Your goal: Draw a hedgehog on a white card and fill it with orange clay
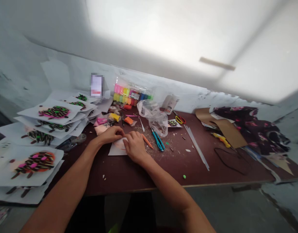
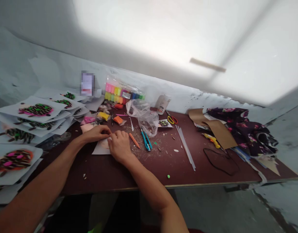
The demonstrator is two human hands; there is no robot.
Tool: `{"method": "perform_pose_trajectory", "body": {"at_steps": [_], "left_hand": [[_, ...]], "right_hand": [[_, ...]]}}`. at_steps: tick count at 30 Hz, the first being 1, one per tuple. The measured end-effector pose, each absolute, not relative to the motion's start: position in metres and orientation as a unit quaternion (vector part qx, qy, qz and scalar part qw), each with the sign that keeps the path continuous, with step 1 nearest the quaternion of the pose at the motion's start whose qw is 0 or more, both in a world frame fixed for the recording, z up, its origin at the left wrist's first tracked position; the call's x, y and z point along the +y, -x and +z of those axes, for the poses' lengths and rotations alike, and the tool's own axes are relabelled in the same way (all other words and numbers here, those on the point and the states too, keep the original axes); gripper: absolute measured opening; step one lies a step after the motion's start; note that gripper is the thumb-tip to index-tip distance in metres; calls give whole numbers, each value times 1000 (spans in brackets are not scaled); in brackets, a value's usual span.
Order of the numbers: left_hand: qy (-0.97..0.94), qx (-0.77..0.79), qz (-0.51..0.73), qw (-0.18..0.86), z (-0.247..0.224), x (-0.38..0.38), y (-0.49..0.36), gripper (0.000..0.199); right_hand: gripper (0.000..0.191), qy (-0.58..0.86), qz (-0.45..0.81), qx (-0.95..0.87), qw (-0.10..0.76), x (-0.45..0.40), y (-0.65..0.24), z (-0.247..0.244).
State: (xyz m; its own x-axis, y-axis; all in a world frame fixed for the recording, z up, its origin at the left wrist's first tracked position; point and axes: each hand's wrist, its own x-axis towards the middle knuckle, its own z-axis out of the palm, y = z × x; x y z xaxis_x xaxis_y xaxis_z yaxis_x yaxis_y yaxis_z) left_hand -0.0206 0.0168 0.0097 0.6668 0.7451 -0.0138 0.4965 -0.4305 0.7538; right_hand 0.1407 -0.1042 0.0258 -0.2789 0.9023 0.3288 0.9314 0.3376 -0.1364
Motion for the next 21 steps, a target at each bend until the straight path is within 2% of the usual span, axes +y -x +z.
{"method": "perform_pose_trajectory", "body": {"at_steps": [8,21], "left_hand": [[-825,379,161,387,8,18,19,26],[-822,377,168,392,8,17,18,24]], "right_hand": [[19,652,-57,-731,192,-94,-157,21],[24,680,-72,-695,224,-90,-170,17]]}}
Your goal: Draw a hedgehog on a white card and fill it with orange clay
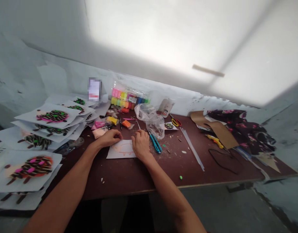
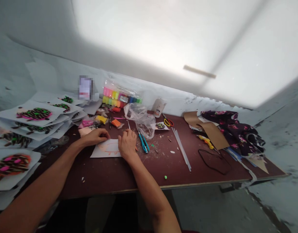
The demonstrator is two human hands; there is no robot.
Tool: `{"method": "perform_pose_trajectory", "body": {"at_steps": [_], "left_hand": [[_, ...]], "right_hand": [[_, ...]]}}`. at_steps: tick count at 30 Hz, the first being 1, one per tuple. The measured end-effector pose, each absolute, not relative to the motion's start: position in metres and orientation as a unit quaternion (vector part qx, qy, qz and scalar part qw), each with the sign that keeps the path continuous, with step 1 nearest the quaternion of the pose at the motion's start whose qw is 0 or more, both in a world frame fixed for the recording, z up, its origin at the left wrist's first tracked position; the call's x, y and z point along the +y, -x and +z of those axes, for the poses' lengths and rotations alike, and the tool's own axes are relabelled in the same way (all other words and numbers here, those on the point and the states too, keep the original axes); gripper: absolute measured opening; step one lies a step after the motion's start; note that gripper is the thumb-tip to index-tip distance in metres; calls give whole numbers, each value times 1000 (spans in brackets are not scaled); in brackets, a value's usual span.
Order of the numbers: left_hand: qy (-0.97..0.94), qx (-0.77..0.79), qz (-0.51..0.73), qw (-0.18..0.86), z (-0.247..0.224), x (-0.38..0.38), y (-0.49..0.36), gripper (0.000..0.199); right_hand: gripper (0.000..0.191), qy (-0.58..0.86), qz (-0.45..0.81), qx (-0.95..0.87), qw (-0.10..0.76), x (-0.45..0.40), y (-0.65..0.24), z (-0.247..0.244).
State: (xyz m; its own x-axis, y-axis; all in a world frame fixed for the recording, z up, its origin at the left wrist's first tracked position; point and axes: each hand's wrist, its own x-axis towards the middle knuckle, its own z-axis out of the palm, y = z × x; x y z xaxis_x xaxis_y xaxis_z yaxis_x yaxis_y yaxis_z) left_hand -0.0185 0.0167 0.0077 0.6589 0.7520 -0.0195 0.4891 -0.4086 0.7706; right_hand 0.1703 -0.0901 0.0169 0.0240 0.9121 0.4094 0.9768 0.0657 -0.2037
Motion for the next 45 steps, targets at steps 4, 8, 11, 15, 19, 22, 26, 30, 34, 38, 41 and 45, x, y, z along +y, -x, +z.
{"method": "perform_pose_trajectory", "body": {"at_steps": [4,8,11,15,19,22,26,30,34,38,41,45], "left_hand": [[-825,377,165,388,8,16,19,25],[-827,377,167,382,6,17,18,24],[-827,376,168,383,5,18,18,24],[-826,377,165,385,5,18,18,24],[-824,381,165,386,5,18,18,24],[-822,384,169,384,5,16,18,23],[-823,384,171,383,6,15,18,23],[-823,381,173,385,7,15,17,23],[-819,388,174,385,5,15,15,23],[-818,396,173,380,2,15,14,25],[-824,390,174,372,1,16,13,24],[-835,379,175,359,-1,15,13,23]], "right_hand": [[27,671,-67,-704,225,-91,-169,16],[30,675,-73,-698,226,-89,-170,15],[30,688,-84,-681,235,-86,-175,12],[32,698,-98,-669,237,-83,-181,8],[37,719,-101,-652,219,-82,-186,8],[40,746,-100,-623,212,-80,-192,10],[42,768,-93,-597,210,-76,-201,8],[40,765,-100,-595,227,-72,-207,1],[40,767,-103,-591,228,-69,-211,1],[41,783,-87,-583,199,-65,-213,6],[41,784,-77,-583,197,-62,-213,8],[39,766,-79,-603,209,-54,-207,7]]}}
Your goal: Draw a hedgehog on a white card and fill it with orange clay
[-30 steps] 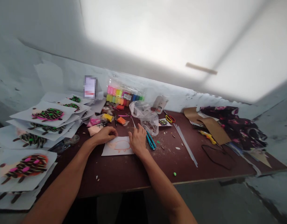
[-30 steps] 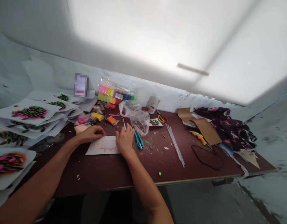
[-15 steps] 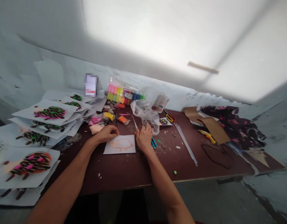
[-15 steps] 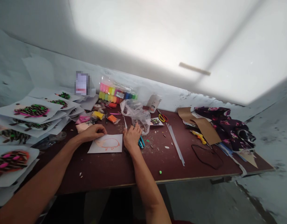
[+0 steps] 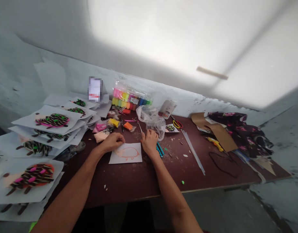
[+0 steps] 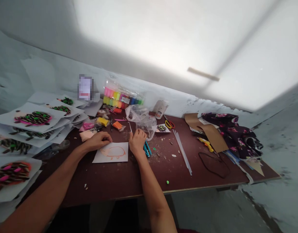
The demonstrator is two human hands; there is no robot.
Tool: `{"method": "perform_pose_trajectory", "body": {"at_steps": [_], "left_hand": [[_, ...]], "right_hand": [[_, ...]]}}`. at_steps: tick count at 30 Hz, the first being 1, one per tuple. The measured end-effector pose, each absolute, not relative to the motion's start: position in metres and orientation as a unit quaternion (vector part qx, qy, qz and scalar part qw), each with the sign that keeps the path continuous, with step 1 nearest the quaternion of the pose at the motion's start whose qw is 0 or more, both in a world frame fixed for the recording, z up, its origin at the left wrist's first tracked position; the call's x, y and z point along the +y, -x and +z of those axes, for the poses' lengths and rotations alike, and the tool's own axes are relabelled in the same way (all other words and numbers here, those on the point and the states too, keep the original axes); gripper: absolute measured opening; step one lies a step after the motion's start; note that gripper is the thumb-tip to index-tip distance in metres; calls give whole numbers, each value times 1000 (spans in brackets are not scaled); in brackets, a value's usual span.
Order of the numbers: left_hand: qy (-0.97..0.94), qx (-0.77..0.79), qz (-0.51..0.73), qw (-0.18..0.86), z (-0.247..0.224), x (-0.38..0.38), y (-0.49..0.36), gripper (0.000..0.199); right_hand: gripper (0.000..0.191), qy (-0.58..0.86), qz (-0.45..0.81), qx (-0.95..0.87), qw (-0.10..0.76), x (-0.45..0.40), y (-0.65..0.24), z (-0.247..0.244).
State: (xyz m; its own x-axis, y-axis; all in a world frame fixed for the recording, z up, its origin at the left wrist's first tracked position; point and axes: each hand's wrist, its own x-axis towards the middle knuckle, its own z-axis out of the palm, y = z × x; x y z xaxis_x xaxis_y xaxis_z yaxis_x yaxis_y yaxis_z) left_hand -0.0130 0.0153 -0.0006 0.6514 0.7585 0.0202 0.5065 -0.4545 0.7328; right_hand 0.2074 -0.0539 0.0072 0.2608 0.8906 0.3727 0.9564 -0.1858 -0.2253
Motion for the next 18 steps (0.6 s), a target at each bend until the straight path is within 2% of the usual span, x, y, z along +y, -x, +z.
{"method": "perform_pose_trajectory", "body": {"at_steps": [13,18], "left_hand": [[-855,374,181,309,-2,13,14,20],[-853,385,174,307,0,11,13,22]], "right_hand": [[30,754,-60,-619,209,-33,-202,17],[32,786,-42,-586,194,-29,-204,22]]}}
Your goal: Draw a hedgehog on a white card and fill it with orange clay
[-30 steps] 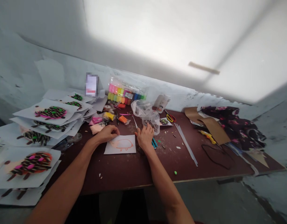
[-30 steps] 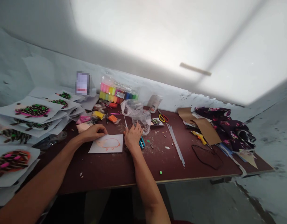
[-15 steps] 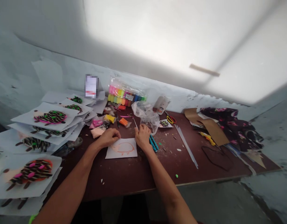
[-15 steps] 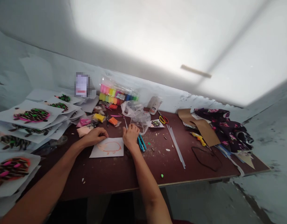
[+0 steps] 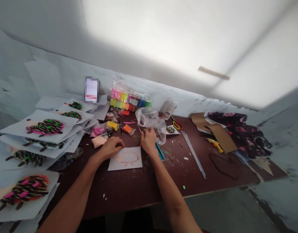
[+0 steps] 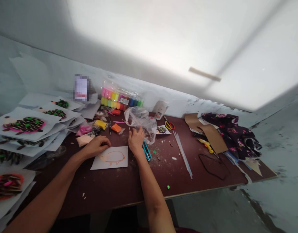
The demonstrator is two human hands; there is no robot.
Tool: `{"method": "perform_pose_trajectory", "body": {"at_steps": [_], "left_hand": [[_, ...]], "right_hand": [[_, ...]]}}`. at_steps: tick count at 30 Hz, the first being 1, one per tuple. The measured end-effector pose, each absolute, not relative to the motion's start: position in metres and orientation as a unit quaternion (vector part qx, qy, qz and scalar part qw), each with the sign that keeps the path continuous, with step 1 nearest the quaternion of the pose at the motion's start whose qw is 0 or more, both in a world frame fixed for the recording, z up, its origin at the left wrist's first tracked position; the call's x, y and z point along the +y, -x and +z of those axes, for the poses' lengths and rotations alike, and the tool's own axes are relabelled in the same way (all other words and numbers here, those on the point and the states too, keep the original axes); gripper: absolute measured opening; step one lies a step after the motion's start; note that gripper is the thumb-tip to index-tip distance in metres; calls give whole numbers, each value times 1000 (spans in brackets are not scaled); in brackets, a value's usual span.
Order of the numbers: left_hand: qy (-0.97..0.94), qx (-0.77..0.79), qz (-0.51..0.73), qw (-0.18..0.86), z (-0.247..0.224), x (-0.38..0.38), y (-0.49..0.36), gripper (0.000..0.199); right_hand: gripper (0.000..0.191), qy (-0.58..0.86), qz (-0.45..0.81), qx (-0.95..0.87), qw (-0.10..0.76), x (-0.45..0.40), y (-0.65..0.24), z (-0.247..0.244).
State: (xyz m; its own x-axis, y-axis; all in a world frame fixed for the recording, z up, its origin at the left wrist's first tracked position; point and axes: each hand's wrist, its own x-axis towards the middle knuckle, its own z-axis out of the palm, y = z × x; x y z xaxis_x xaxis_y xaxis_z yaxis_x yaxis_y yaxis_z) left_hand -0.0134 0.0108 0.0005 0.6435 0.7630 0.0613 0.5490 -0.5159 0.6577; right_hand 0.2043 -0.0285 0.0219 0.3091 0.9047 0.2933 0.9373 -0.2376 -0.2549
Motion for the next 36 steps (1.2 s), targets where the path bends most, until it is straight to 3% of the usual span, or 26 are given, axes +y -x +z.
{"method": "perform_pose_trajectory", "body": {"at_steps": [15,36], "left_hand": [[-853,400,162,293,2,4,13,23],[-846,398,152,320,6,3,13,16]], "right_hand": [[33,756,-7,-629,179,-10,-191,20],[38,710,-64,-683,159,-36,-185,7]]}}
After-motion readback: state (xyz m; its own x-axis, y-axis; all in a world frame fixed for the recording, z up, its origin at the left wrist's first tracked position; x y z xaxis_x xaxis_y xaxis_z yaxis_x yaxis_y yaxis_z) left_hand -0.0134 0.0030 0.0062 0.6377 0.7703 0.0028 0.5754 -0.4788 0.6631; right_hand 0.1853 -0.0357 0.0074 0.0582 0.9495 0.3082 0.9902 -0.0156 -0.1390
